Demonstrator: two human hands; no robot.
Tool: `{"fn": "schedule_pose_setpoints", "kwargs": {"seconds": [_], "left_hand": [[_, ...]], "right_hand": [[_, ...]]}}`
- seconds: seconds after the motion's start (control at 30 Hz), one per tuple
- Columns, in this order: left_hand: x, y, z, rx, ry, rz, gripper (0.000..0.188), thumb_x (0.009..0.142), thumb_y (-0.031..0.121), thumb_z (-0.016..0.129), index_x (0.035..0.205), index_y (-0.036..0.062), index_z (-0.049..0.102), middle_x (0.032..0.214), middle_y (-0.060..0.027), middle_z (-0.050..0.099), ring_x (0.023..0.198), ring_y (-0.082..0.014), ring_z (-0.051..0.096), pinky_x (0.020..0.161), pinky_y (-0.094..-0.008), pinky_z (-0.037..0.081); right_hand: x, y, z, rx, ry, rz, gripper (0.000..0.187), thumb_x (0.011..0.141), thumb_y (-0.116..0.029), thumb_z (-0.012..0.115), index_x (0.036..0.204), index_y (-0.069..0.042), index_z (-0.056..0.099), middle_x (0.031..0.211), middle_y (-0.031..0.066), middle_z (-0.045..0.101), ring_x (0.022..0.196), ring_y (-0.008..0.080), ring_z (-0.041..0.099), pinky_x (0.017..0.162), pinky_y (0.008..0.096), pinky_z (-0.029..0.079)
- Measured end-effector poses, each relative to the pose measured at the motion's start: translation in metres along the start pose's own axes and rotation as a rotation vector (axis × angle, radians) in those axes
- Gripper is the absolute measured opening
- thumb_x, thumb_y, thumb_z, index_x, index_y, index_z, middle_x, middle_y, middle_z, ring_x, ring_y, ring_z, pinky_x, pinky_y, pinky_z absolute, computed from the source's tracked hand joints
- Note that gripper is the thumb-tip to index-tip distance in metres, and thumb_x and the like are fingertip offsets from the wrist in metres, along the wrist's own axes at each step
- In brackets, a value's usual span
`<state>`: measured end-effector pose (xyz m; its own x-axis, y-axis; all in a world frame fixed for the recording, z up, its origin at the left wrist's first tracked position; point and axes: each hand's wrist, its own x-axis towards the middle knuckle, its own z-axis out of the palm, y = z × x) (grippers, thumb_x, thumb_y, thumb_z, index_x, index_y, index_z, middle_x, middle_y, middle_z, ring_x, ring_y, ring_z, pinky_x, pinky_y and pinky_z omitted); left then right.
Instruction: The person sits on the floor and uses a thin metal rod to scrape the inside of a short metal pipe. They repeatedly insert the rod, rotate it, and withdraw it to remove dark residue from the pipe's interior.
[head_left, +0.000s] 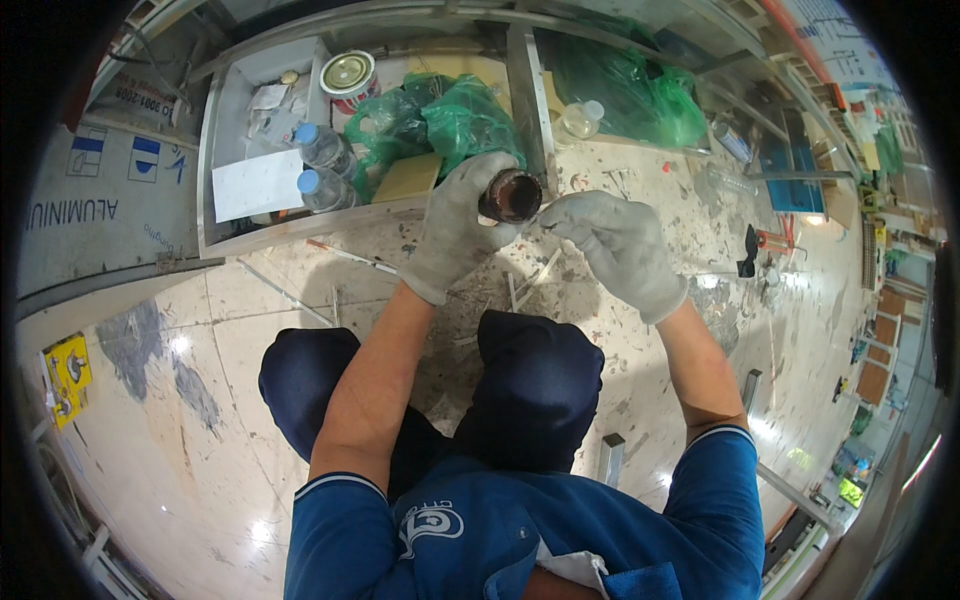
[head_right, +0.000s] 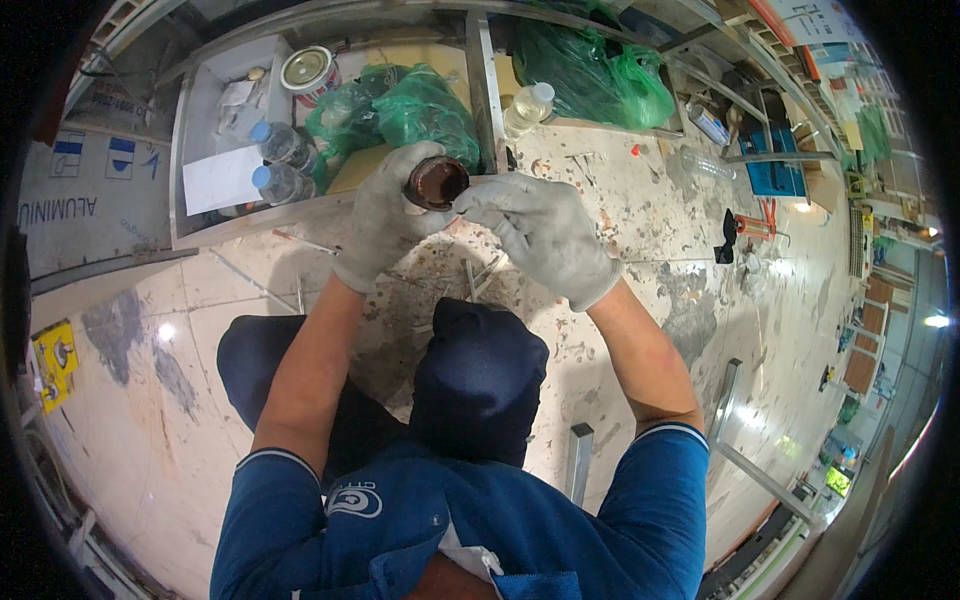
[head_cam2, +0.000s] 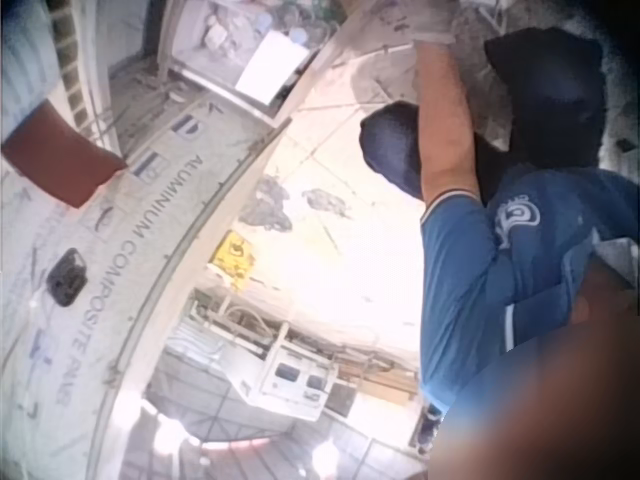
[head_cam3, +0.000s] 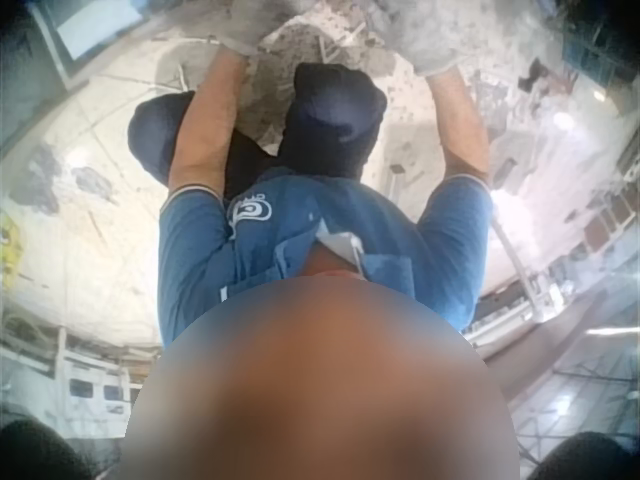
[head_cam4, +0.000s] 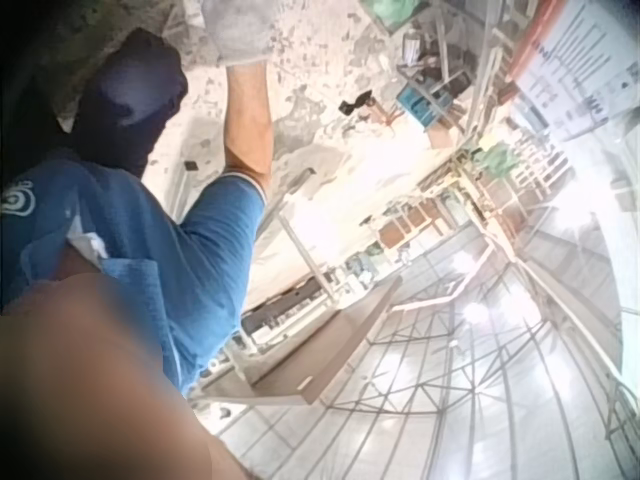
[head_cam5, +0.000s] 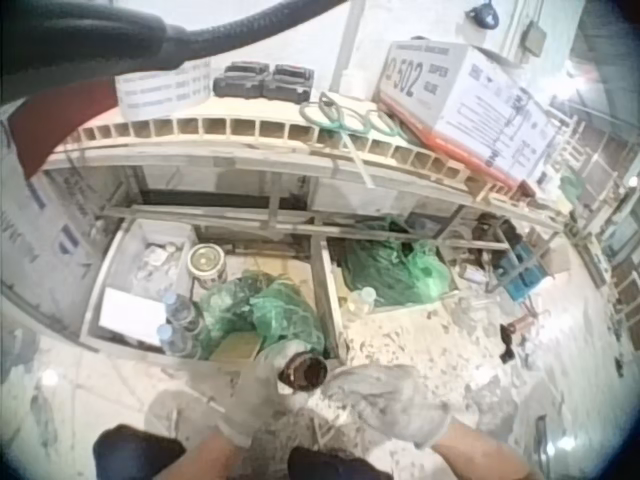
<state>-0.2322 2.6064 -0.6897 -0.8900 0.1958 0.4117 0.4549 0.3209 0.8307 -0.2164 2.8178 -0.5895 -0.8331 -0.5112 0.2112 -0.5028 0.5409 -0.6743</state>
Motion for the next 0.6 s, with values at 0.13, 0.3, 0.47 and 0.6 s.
{"fn": "schedule_pose_setpoints", "kwargs": {"seconds": [0.13, 0.3, 0.47, 0.6], "left_hand": [[-0.0022, 0.0004, 0.0017, -0.095, -0.016, -0.095, 0.069, 0.071, 0.009, 0.09, 0.133, 0.0059, 0.058, 0.121, -0.0127, 0.069, 0.111, -0.0246, 0.069, 0.097, -0.0348, 0.055], [-0.0043, -0.0019, 0.0025, -0.246, -0.021, -0.202, 0.067, 0.069, 0.011, 0.09, 0.129, 0.0046, 0.06, 0.123, -0.0127, 0.068, 0.113, -0.0277, 0.068, 0.097, -0.0364, 0.054], [-0.0028, -0.0062, 0.0026, -0.291, -0.023, -0.223, 0.067, 0.07, 0.012, 0.09, 0.129, 0.0036, 0.06, 0.124, -0.0137, 0.067, 0.113, -0.0278, 0.068, 0.098, -0.0359, 0.054], [-0.0023, -0.0041, 0.0018, -0.27, -0.049, -0.231, 0.068, 0.07, 0.009, 0.089, 0.131, 0.0042, 0.06, 0.125, -0.0133, 0.067, 0.114, -0.0263, 0.067, 0.099, -0.035, 0.054]], "right_hand": [[0.0008, -0.0013, -0.0021, 0.181, 0.076, 0.106, 0.015, 0.093, -0.005, 0.069, 0.106, -0.003, 0.077, 0.106, 0.0126, 0.076, 0.095, 0.0313, 0.074, 0.084, 0.036, 0.06], [0.0045, -0.0024, 0.0017, 0.113, 0.096, -0.028, 0.015, 0.095, -0.003, 0.067, 0.106, -0.002, 0.077, 0.105, 0.0133, 0.076, 0.098, 0.0314, 0.074, 0.086, 0.0362, 0.06], [0.0035, -0.0013, -0.004, 0.206, 0.008, 0.009, 0.018, 0.099, -0.008, 0.064, 0.109, 0.0, 0.076, 0.11, 0.0153, 0.075, 0.101, 0.0259, 0.073, 0.089, 0.0356, 0.06], [0.0044, -0.0005, -0.0038, 0.018, 0.068, -0.107, 0.026, 0.084, 0.005, 0.068, 0.107, -0.005, 0.076, 0.109, 0.0112, 0.075, 0.101, 0.031, 0.073, 0.087, 0.0378, 0.06]]}}
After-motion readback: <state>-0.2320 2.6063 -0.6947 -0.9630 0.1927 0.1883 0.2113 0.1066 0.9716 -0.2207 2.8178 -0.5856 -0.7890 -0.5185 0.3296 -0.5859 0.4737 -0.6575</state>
